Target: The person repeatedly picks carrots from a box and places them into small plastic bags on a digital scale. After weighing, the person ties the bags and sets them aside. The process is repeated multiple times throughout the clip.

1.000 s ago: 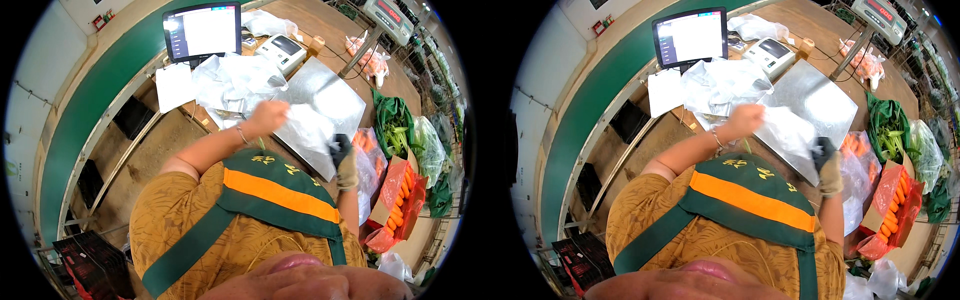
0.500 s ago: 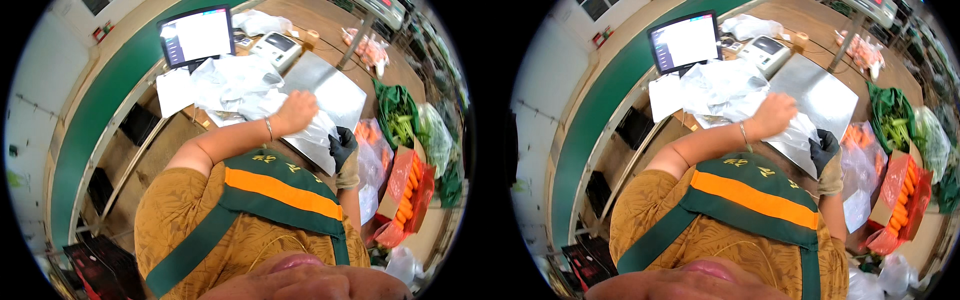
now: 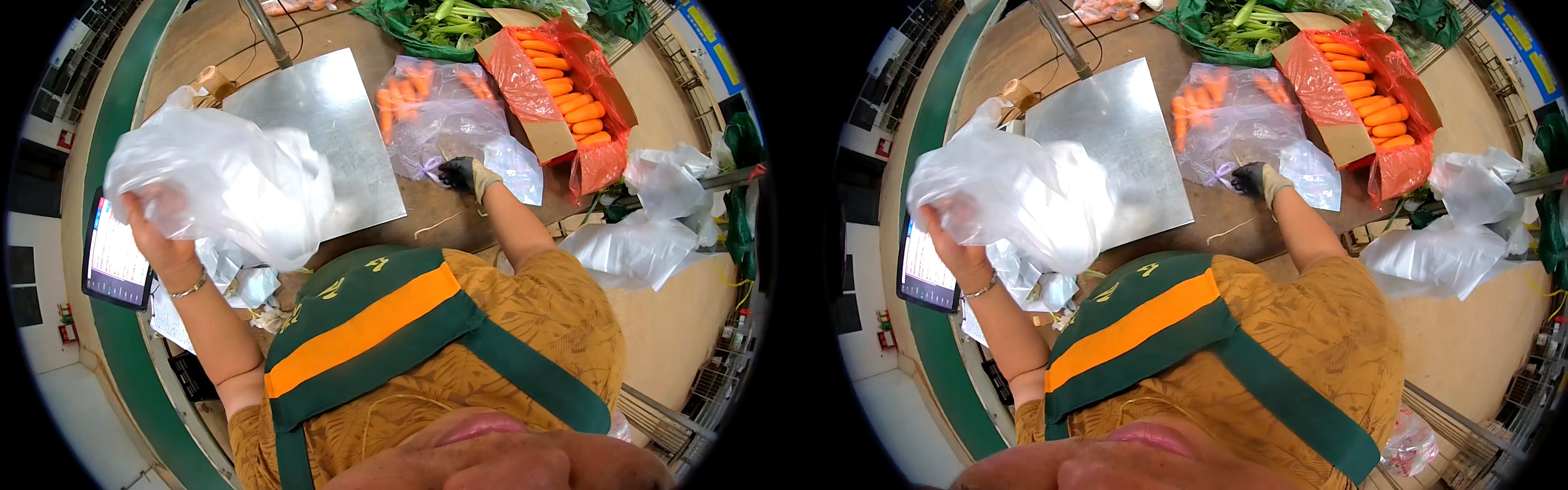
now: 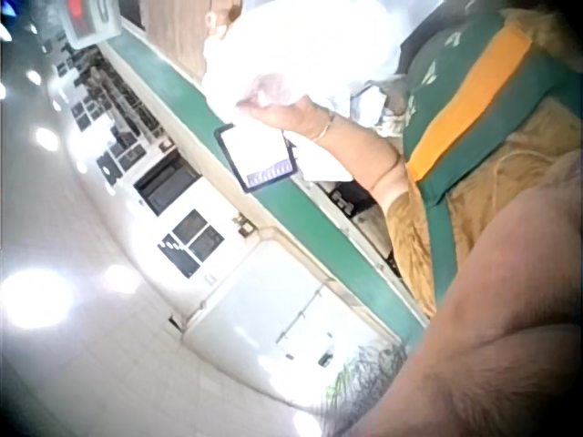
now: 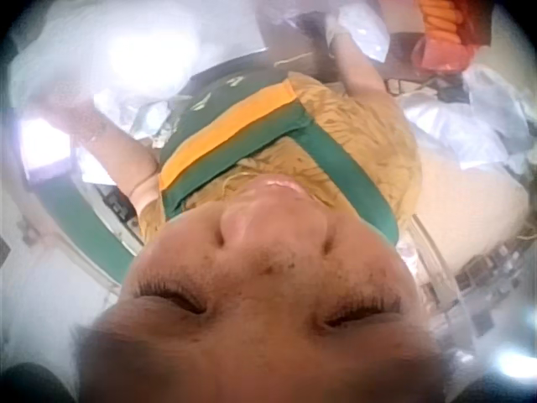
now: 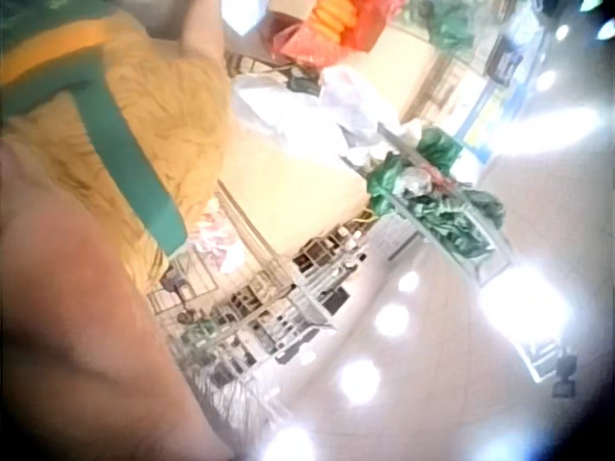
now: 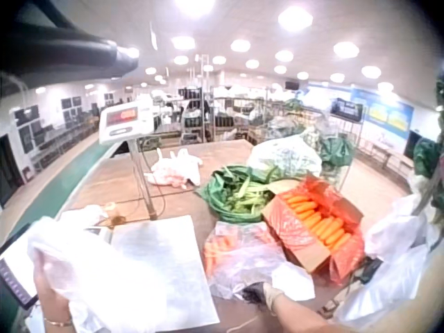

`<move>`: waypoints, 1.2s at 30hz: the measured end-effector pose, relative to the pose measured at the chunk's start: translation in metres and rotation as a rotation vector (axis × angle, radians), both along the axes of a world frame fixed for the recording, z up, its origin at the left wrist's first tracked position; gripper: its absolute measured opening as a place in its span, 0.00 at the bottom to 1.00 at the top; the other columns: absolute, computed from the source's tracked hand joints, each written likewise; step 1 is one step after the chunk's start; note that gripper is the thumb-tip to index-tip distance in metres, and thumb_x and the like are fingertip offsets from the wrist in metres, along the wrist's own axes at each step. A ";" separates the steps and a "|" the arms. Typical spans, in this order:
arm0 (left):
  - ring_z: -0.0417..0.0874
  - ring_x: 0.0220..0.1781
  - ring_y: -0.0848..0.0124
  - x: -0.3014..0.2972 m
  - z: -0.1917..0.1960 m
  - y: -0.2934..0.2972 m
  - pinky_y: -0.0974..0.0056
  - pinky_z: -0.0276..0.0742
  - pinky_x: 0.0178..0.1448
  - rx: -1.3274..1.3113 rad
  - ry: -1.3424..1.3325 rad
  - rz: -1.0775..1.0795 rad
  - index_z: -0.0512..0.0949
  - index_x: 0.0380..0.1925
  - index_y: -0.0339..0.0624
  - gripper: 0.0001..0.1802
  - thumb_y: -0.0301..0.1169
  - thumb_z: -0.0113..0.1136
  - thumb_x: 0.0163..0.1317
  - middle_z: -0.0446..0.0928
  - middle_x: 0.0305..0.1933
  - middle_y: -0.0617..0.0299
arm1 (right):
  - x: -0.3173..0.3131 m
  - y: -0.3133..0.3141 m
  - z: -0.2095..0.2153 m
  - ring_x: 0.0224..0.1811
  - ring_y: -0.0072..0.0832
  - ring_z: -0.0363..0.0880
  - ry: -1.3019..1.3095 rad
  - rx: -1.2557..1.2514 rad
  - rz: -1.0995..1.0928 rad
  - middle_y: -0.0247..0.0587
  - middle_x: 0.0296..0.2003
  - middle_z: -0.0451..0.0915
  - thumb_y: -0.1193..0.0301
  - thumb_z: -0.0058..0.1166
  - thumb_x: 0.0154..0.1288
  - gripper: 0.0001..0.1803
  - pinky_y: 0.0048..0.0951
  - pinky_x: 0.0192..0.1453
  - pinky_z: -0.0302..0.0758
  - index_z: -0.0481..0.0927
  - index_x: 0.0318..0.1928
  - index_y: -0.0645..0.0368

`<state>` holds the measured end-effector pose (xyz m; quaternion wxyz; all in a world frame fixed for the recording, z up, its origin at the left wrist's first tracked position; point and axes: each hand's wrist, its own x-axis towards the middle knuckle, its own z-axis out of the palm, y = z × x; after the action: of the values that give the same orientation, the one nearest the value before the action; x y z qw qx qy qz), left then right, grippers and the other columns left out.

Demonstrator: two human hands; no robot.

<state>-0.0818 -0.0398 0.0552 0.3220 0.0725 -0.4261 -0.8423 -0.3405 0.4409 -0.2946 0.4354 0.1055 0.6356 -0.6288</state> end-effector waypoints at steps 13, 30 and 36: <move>0.73 0.39 0.75 0.045 -0.163 0.059 0.68 0.71 0.46 -0.265 -0.892 0.242 0.73 0.54 0.30 0.21 0.36 0.56 0.69 0.74 0.37 0.64 | -0.207 0.001 0.037 0.50 0.48 0.82 1.055 1.183 0.213 0.52 0.44 0.84 0.62 0.52 0.66 0.15 0.41 0.52 0.79 0.85 0.43 0.59; 0.74 0.31 0.74 0.058 -0.123 0.127 0.68 0.73 0.37 -0.076 -0.858 0.252 0.63 0.64 0.34 0.29 0.21 0.58 0.63 0.72 0.38 0.62 | -0.238 0.010 0.037 0.54 0.47 0.80 0.947 1.299 0.576 0.56 0.49 0.81 0.64 0.42 0.65 0.20 0.45 0.57 0.76 0.86 0.43 0.60; 0.75 0.31 0.74 0.055 -0.122 0.121 0.66 0.74 0.35 -0.167 -0.893 0.272 0.67 0.60 0.32 0.27 0.22 0.61 0.61 0.72 0.39 0.62 | -0.132 0.008 0.072 0.54 0.49 0.79 0.840 1.161 0.836 0.59 0.49 0.80 0.71 0.43 0.63 0.19 0.44 0.59 0.75 0.82 0.49 0.62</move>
<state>-0.0264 0.0808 -0.0669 0.2194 0.4565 -0.5757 -0.6419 -0.4721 0.4492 -0.2227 0.2360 -0.1750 0.9555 0.0260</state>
